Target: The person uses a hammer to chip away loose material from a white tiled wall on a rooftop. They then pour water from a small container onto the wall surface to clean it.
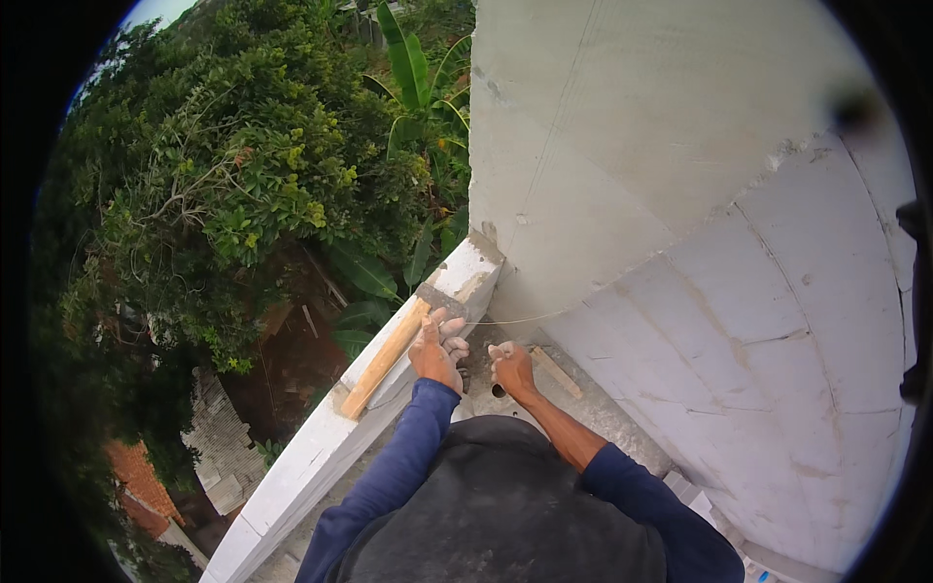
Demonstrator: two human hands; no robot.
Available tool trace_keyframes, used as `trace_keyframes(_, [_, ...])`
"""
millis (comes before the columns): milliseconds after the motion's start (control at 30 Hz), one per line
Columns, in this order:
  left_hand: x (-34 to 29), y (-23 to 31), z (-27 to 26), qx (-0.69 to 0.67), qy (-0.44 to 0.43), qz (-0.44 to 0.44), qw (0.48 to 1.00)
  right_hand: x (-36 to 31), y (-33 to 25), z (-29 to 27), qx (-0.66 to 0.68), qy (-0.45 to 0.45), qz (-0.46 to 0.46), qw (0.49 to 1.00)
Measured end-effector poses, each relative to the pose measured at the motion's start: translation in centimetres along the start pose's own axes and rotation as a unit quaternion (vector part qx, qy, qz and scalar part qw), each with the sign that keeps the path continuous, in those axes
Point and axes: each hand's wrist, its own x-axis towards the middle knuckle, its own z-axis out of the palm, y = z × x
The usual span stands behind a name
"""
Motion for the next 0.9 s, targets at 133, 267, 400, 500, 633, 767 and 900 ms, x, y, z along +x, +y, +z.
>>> trace_keyframes(133, [-0.2, -2.5, 0.1, 0.028, 0.007, -0.012, 1.000, 1.9, 0.3, -13.4, 0.114, 0.233, -0.025, 0.965])
trace_keyframes(267, [-0.7, -4.5, 0.8, 0.043, 0.000, -0.035, 0.998, 6.4, 0.9, -19.0, -0.053, 0.235, -0.105, 0.965])
trace_keyframes(400, [-0.7, -5.7, 2.1, 0.069, -0.009, -0.036, 0.997, 8.5, 0.3, -18.8, -0.334, 0.252, -0.202, 0.886])
trace_keyframes(500, [-0.5, -6.2, 2.8, 0.069, 0.000, -0.035, 0.997, 9.9, -1.6, -19.1, -0.403, 0.169, -0.141, 0.888])
trace_keyframes(633, [-0.5, -6.4, 3.2, 0.047, 0.015, -0.040, 0.998, 11.5, -2.0, -20.7, -0.474, 0.073, -0.157, 0.864])
trace_keyframes(767, [-0.5, -6.3, 3.0, 0.036, 0.027, -0.032, 0.998, 12.0, 0.0, -20.3, -0.428, 0.121, -0.246, 0.861])
trace_keyframes(900, [0.2, -6.3, 2.4, 0.024, 0.020, -0.027, 0.999, 12.7, -0.7, -22.1, -0.462, 0.089, -0.248, 0.847])
